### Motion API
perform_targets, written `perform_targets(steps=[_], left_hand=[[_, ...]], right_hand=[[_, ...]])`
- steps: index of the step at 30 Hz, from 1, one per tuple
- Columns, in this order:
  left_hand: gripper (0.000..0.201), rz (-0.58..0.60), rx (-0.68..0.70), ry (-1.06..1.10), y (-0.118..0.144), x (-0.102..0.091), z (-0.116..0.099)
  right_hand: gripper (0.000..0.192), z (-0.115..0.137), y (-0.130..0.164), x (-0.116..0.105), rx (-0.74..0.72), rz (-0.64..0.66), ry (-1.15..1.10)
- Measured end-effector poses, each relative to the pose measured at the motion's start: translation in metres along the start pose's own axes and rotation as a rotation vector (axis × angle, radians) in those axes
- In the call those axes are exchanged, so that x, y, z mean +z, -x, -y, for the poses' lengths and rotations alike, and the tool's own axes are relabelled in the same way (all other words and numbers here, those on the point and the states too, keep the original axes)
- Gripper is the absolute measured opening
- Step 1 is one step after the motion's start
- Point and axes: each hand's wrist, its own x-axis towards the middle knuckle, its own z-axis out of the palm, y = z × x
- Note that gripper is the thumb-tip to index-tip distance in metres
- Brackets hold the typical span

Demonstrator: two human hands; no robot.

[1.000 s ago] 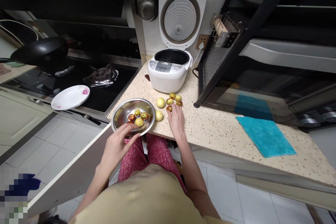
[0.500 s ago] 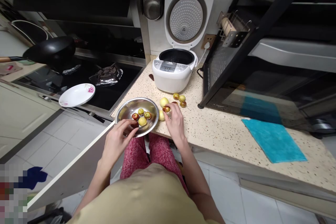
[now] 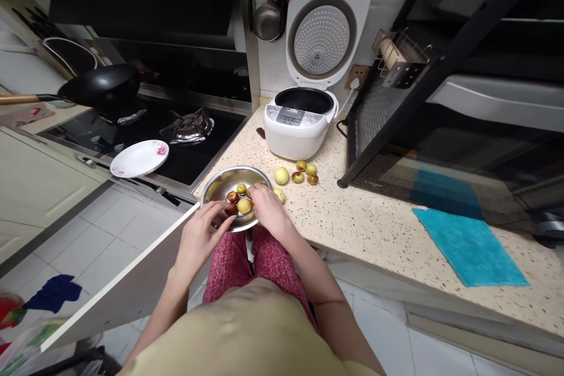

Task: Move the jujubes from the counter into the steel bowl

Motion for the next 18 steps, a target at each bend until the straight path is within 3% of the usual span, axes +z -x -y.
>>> perform_targets(steps=[5, 11, 14, 18], left_hand=[[0.016, 0.003, -0.003, 0.001, 0.0, 0.001, 0.0], [0.016, 0.008, 0.006, 0.013, 0.001, 0.002, 0.001], [0.015, -0.003, 0.024, 0.007, 0.0, 0.002, 0.003], [0.015, -0.023, 0.04, -0.004, 0.0, 0.005, 0.004]], right_hand=[[0.031, 0.004, -0.002, -0.003, 0.04, 0.073, 0.043], [0.031, -0.004, 0.0, 0.004, 0.002, -0.002, -0.022], [0.024, -0.014, 0.005, 0.005, -0.045, -0.145, -0.162], [0.016, -0.043, 0.014, 0.006, 0.026, -0.484, -0.2]])
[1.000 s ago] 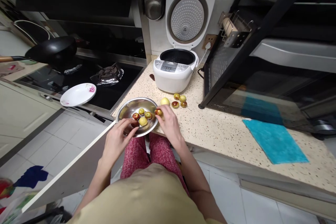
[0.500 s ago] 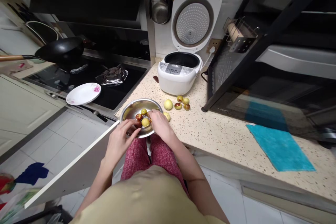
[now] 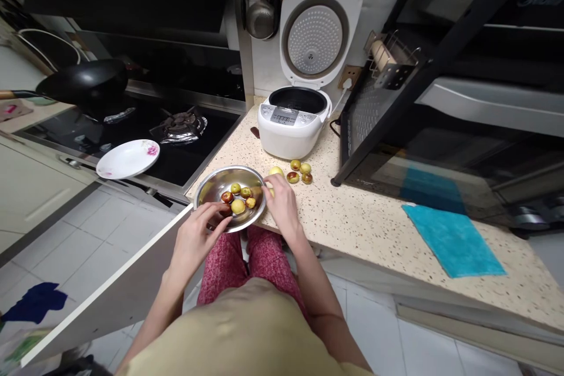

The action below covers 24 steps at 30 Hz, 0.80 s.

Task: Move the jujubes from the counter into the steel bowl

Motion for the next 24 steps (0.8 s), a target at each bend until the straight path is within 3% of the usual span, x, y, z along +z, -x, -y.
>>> perform_targets(steps=[2, 4, 10, 14, 24], left_hand=[[0.015, 0.003, 0.006, 0.004, 0.0, 0.002, -0.001], [0.016, 0.014, 0.007, 0.016, -0.001, 0.005, -0.001], [0.016, 0.036, 0.004, 0.044, -0.001, 0.009, -0.001], [0.018, 0.033, -0.001, 0.049, 0.0, 0.007, -0.001], [0.017, 0.049, 0.006, 0.065, -0.001, 0.007, -0.005]], right_hand=[[0.022, -0.018, 0.003, -0.004, 0.049, -0.138, 0.089], [0.03, -0.036, 0.005, -0.008, 0.081, -0.197, 0.17], [0.059, -0.071, 0.007, -0.008, 0.036, -0.111, 0.307], [0.069, -0.073, 0.006, -0.004, 0.008, -0.022, 0.389], [0.055, -0.065, 0.006, -0.012, 0.012, 0.014, 0.556]])
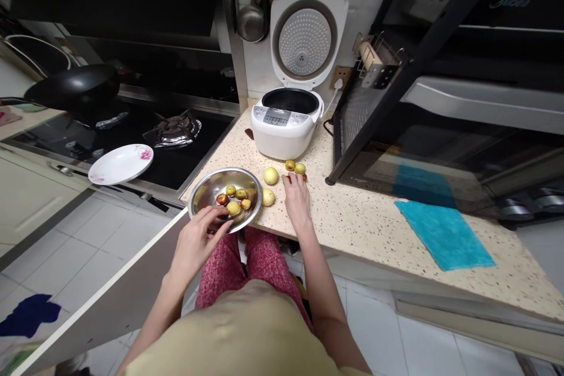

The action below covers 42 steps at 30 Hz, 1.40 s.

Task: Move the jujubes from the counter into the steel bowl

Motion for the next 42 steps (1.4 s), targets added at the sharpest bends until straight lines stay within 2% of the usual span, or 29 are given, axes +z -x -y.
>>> perform_targets(steps=[8, 14, 19, 24, 27, 34, 37, 40, 42], left_hand=[[0.017, 0.007, 0.029, -0.017, 0.001, 0.003, 0.0], [0.017, -0.012, 0.031, 0.02, 0.002, 0.006, -0.005], [0.024, -0.045, 0.029, 0.133, -0.003, 0.011, -0.012], [0.039, -0.059, 0.041, 0.22, -0.009, 0.019, -0.012], [0.038, -0.047, 0.039, 0.277, -0.011, 0.019, -0.009], [0.026, -0.075, -0.045, 0.434, -0.014, 0.018, -0.003], [0.024, -0.049, -0.1, 0.482, -0.016, 0.017, -0.003], [0.024, -0.036, -0.106, 0.433, -0.023, 0.011, 0.003], [0.025, -0.079, -0.078, 0.331, -0.03, 0.005, 0.013]], right_hand=[[0.043, 0.001, 0.004, 0.003, 0.002, -0.059, -0.018], [0.036, 0.012, 0.014, -0.01, 0.018, -0.132, -0.178], [0.034, 0.042, 0.033, -0.025, -0.096, -0.234, -0.382], [0.035, 0.079, 0.047, -0.032, -0.275, -0.255, -0.52], [0.037, 0.091, 0.052, -0.03, -0.336, -0.257, -0.573], [0.043, 0.098, 0.052, -0.021, -0.403, -0.211, -0.621], [0.044, 0.1, 0.05, -0.021, -0.418, -0.204, -0.643], [0.042, 0.1, 0.049, -0.022, -0.397, -0.207, -0.641], [0.039, 0.099, 0.049, -0.024, -0.373, -0.231, -0.635]])
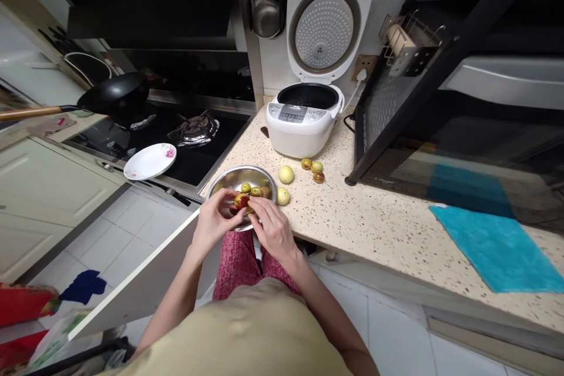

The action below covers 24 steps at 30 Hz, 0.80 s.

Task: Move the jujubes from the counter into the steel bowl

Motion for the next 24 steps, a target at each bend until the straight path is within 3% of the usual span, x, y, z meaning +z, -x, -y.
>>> perform_targets(steps=[5, 8, 13, 17, 24], left_hand=[[0.023, -0.047, -0.001, -0.403, -0.031, -0.022, 0.02], [0.022, 0.047, -0.053, -0.623, -0.047, -0.028, 0.024], [0.02, 0.275, 0.005, -0.903, -0.065, -0.027, 0.019], [0.02, 0.373, 0.047, -0.968, -0.069, -0.023, 0.017], [0.019, 0.402, 0.089, -0.981, -0.07, -0.019, 0.021]], right_hand=[[0.032, -0.003, 0.004, -0.004, 0.041, -0.064, 0.009], [0.03, -0.004, 0.007, -0.004, 0.077, -0.061, 0.002], [0.029, -0.007, 0.01, -0.009, 0.097, -0.068, 0.014], [0.027, -0.013, 0.013, -0.013, 0.119, -0.096, 0.04], [0.025, -0.022, 0.017, -0.019, 0.128, -0.123, 0.059]])
